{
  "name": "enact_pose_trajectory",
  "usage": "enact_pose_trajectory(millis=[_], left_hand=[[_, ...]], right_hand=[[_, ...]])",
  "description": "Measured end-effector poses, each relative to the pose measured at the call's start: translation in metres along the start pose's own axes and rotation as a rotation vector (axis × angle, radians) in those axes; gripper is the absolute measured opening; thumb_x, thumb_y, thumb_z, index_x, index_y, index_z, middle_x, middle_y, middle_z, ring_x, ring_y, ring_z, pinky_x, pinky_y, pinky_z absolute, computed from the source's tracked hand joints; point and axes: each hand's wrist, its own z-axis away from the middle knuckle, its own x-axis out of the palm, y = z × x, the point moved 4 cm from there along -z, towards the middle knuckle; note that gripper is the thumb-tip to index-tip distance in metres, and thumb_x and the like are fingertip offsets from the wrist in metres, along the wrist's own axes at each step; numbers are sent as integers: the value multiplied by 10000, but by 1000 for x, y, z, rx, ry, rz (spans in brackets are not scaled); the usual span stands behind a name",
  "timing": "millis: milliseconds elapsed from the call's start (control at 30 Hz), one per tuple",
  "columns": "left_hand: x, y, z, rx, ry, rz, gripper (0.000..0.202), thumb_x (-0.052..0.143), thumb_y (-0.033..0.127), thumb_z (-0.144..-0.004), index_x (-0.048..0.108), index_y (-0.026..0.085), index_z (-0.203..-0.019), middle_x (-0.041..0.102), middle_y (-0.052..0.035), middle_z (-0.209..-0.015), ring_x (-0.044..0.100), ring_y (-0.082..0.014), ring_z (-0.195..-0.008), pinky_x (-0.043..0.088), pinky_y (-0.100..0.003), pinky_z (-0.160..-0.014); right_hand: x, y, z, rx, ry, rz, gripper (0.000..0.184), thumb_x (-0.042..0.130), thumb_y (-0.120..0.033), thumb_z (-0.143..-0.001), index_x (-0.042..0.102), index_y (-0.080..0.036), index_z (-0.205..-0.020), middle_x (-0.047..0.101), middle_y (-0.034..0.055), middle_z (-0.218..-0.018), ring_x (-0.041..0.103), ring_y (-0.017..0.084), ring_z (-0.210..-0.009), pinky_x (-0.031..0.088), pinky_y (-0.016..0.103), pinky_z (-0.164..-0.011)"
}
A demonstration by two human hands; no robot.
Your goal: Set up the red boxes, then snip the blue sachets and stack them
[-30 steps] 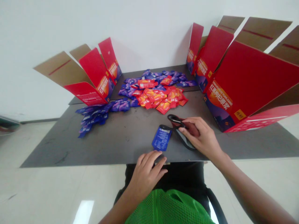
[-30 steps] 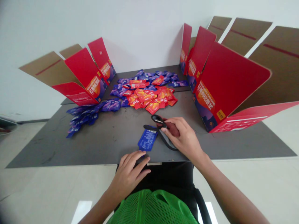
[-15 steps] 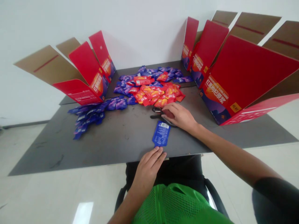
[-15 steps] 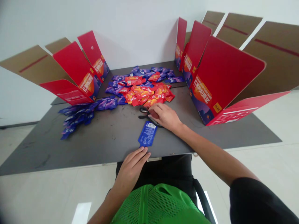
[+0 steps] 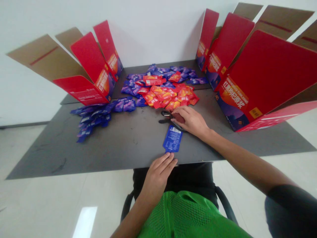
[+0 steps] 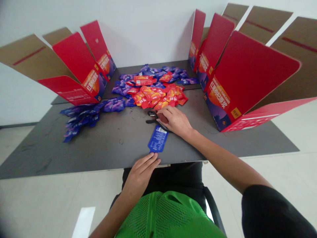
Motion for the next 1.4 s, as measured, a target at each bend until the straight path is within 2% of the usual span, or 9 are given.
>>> enact_pose_trajectory(millis=[100, 233, 467, 567, 733, 967, 1100, 1233, 1400], left_hand=[[0, -1, 0, 6, -6, 16, 371, 435, 109, -1072, 629, 163, -1384, 659, -85, -1443, 588, -223, -1375, 548, -434, -1103], [-1, -2, 0, -5, 6, 34, 356, 458, 123, -1068, 643, 167, -1369, 715, -77, -1355, 637, -234, -1309, 557, -445, -1092], [0, -3, -3, -11, 47, 52, 346, 470, 88, -1055, 660, 170, -1331, 688, -78, -1404, 637, -219, -1325, 585, -437, -1069], [-1, -1, -5, -3, 76, 56, 321, 488, 96, -1051, 673, 150, -1307, 703, -88, -1379, 650, -223, -1304, 599, -432, -1054], [-1, -2, -5, -26, 68, 64, 311, 500, 106, -1046, 699, 165, -1279, 762, -71, -1260, 701, -232, -1205, 607, -441, -1038], [-3, -2, -6, -16, 76, 74, 329, 493, 88, -1044, 685, 167, -1298, 708, -78, -1372, 658, -218, -1299, 600, -426, -1061], [-4, 0, -8, -12, 74, 68, 324, 500, 75, -1033, 698, 158, -1276, 734, -82, -1326, 681, -220, -1260, 605, -415, -1051], [-4, -1, -7, -31, 72, 89, 314, 516, 88, -1031, 711, 176, -1261, 775, -68, -1224, 720, -229, -1165, 614, -437, -1029], [-3, -2, -6, -24, 76, 96, 317, 512, 89, -1037, 684, 159, -1293, 717, -94, -1355, 666, -230, -1285, 606, -445, -1049]], right_hand=[[-7, -35, 11, -70, 45, -127, 285, 654, -384, -1000, 625, -237, -1243, 693, 93, -1278, 669, 237, -1152, 570, 394, -973], [11, -71, 38, -229, -146, -198, 247, 607, -316, -1024, 628, -254, -1262, 706, 61, -1278, 679, 202, -1150, 586, 362, -956], [2, -9, 4, -71, -56, 25, 248, 631, -361, -1009, 663, -206, -1199, 717, 115, -1191, 692, 267, -1051, 586, 419, -890], [-6, -29, 5, -105, 7, -39, 285, 644, -354, -1004, 639, -209, -1250, 701, 109, -1260, 676, 254, -1126, 574, 412, -950], [13, -74, 37, -293, -153, -160, 247, 573, -281, -1037, 628, -217, -1269, 704, 78, -1292, 680, 209, -1141, 585, 364, -933], [7, -10, 1, -92, -50, 35, 245, 639, -348, -1005, 663, -190, -1191, 726, 116, -1186, 702, 268, -1045, 596, 417, -872], [-3, -48, 9, -176, -24, -69, 275, 624, -333, -1018, 631, -206, -1262, 697, 95, -1293, 676, 239, -1138, 576, 388, -948], [14, -79, 32, -299, -177, -180, 247, 577, -297, -1042, 624, -226, -1274, 704, 56, -1294, 682, 196, -1124, 576, 340, -940], [19, -19, 6, -85, -113, -31, 255, 639, -382, -1005, 669, -210, -1191, 726, 98, -1171, 700, 246, -1024, 589, 386, -856]])
